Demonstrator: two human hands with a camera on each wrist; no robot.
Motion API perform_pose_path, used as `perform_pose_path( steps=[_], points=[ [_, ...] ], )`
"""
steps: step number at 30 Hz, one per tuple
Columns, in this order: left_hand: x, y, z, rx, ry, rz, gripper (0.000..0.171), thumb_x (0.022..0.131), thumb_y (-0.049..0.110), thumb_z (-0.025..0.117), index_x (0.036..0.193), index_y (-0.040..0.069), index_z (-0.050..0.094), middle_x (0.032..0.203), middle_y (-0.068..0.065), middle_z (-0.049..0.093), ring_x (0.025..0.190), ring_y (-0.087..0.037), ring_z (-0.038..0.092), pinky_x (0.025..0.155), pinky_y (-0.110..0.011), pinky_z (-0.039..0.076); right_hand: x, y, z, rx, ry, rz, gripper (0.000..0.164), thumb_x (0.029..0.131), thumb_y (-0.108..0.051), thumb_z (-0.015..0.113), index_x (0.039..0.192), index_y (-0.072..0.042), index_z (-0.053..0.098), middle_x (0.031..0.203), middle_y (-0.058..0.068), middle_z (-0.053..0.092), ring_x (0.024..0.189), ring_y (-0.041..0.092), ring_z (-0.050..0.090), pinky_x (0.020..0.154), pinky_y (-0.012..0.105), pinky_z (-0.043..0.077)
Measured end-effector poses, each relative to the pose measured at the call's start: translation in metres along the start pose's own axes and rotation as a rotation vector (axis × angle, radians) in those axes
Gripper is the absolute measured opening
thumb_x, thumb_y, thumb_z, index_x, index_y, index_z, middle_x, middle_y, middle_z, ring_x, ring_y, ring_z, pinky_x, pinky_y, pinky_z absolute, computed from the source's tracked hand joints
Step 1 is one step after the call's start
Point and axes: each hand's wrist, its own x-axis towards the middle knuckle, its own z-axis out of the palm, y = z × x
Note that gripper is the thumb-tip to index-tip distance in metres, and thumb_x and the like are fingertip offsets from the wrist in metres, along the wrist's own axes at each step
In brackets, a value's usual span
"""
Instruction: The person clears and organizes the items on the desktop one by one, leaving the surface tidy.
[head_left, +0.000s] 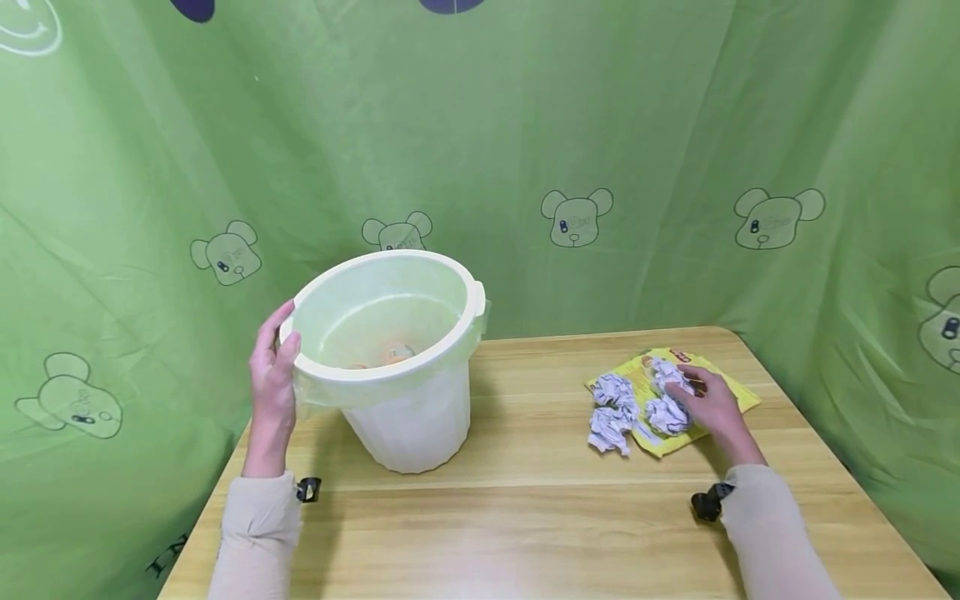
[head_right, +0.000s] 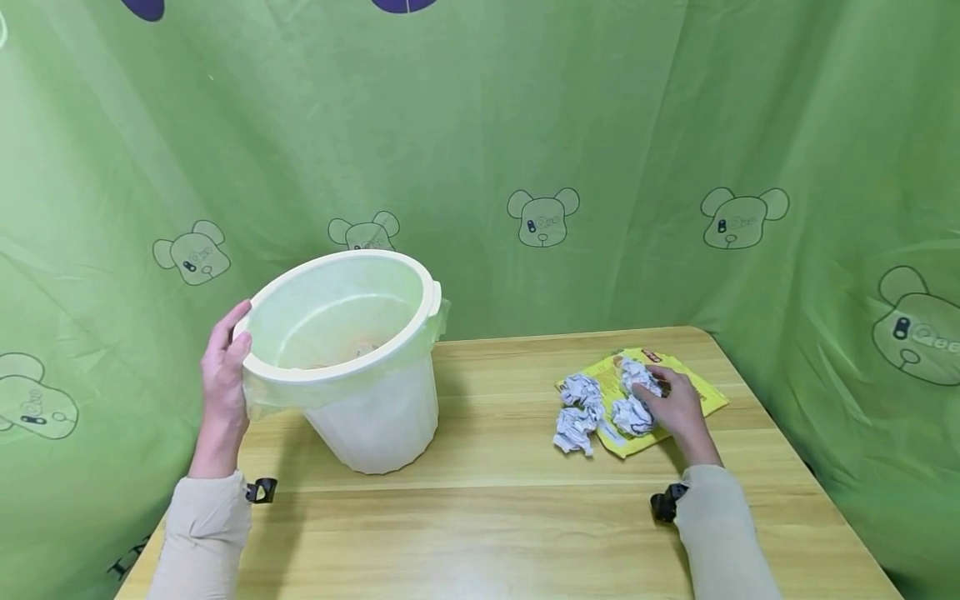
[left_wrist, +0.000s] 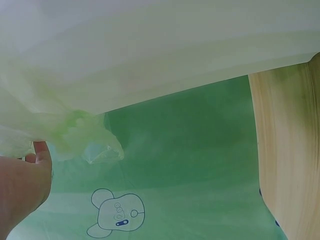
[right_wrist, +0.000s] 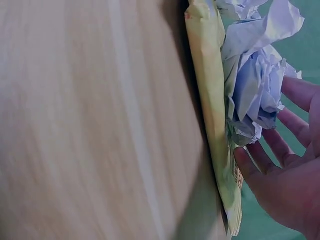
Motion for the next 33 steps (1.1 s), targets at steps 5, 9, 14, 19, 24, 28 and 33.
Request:
perform_pose_path(
  steps=[5, 9, 14, 19, 24, 28, 33],
  points=[
    [-0.001, 0.000, -0.001, 0.008, 0.004, -0.009, 0.052, 0.099, 0.028, 0.061, 0.149, 0.018, 0.054, 0.141, -0.009, 0.056, 0.111, -0.028, 0.062, 0.084, -0.023, 0.064, 0.003, 0.004, 0.004, -0.019, 0.006, 0.012, 0.071, 0.106, -0.040, 0.056, 0.155, 0.007, 0.036, 0.153, 0.039, 0.036, 0.139, 0.058, 0.036, 0.114, 0.072, 0.035],
    [-0.001, 0.000, -0.001, 0.008, 0.001, -0.010, 0.052, 0.099, 0.027, 0.061, 0.149, 0.018, 0.054, 0.142, -0.009, 0.055, 0.112, -0.028, 0.062, 0.085, -0.023, 0.064, 0.003, 0.006, 0.006, -0.039, 0.013, 0.032, 0.069, 0.106, -0.041, 0.055, 0.155, 0.005, 0.037, 0.154, 0.037, 0.037, 0.141, 0.058, 0.035, 0.115, 0.071, 0.034],
    [0.000, 0.000, 0.000, 0.006, 0.001, -0.005, 0.051, 0.099, 0.027, 0.061, 0.149, 0.018, 0.055, 0.142, -0.009, 0.056, 0.111, -0.028, 0.062, 0.085, -0.023, 0.064, 0.004, 0.005, 0.006, -0.051, 0.025, 0.024, 0.066, 0.107, -0.039, 0.053, 0.155, 0.005, 0.038, 0.154, 0.037, 0.038, 0.141, 0.058, 0.035, 0.115, 0.073, 0.033],
    [0.001, 0.000, -0.001, 0.008, 0.003, -0.001, 0.052, 0.099, 0.027, 0.060, 0.149, 0.017, 0.054, 0.141, -0.009, 0.056, 0.109, -0.027, 0.063, 0.084, -0.023, 0.064, 0.004, 0.004, 0.006, -0.048, 0.036, 0.034, 0.066, 0.108, -0.040, 0.052, 0.155, 0.004, 0.038, 0.154, 0.036, 0.039, 0.140, 0.057, 0.036, 0.114, 0.072, 0.035],
    [0.002, 0.000, 0.000, 0.015, 0.007, 0.000, 0.051, 0.099, 0.026, 0.059, 0.149, 0.018, 0.054, 0.141, -0.008, 0.056, 0.111, -0.027, 0.062, 0.085, -0.022, 0.063, 0.007, 0.005, 0.007, -0.008, 0.070, 0.043, 0.066, 0.107, -0.041, 0.053, 0.156, 0.001, 0.039, 0.155, 0.034, 0.040, 0.141, 0.055, 0.037, 0.115, 0.071, 0.035],
    [0.002, 0.000, 0.001, 0.018, 0.006, 0.004, 0.051, 0.099, 0.027, 0.059, 0.149, 0.019, 0.055, 0.143, -0.006, 0.055, 0.113, -0.028, 0.061, 0.086, -0.022, 0.063, 0.008, 0.001, 0.004, 0.029, 0.092, 0.026, 0.069, 0.106, -0.044, 0.052, 0.158, -0.001, 0.037, 0.156, 0.033, 0.040, 0.142, 0.055, 0.037, 0.115, 0.070, 0.037],
    [0.000, 0.000, 0.000, 0.019, -0.001, 0.010, 0.052, 0.098, 0.029, 0.061, 0.149, 0.019, 0.055, 0.144, -0.007, 0.053, 0.113, -0.028, 0.060, 0.086, -0.022, 0.063, 0.007, -0.016, -0.004, 0.106, 0.123, -0.008, 0.071, 0.105, -0.047, 0.053, 0.158, -0.002, 0.036, 0.157, 0.030, 0.041, 0.143, 0.050, 0.040, 0.116, 0.065, 0.040]
  ],
)
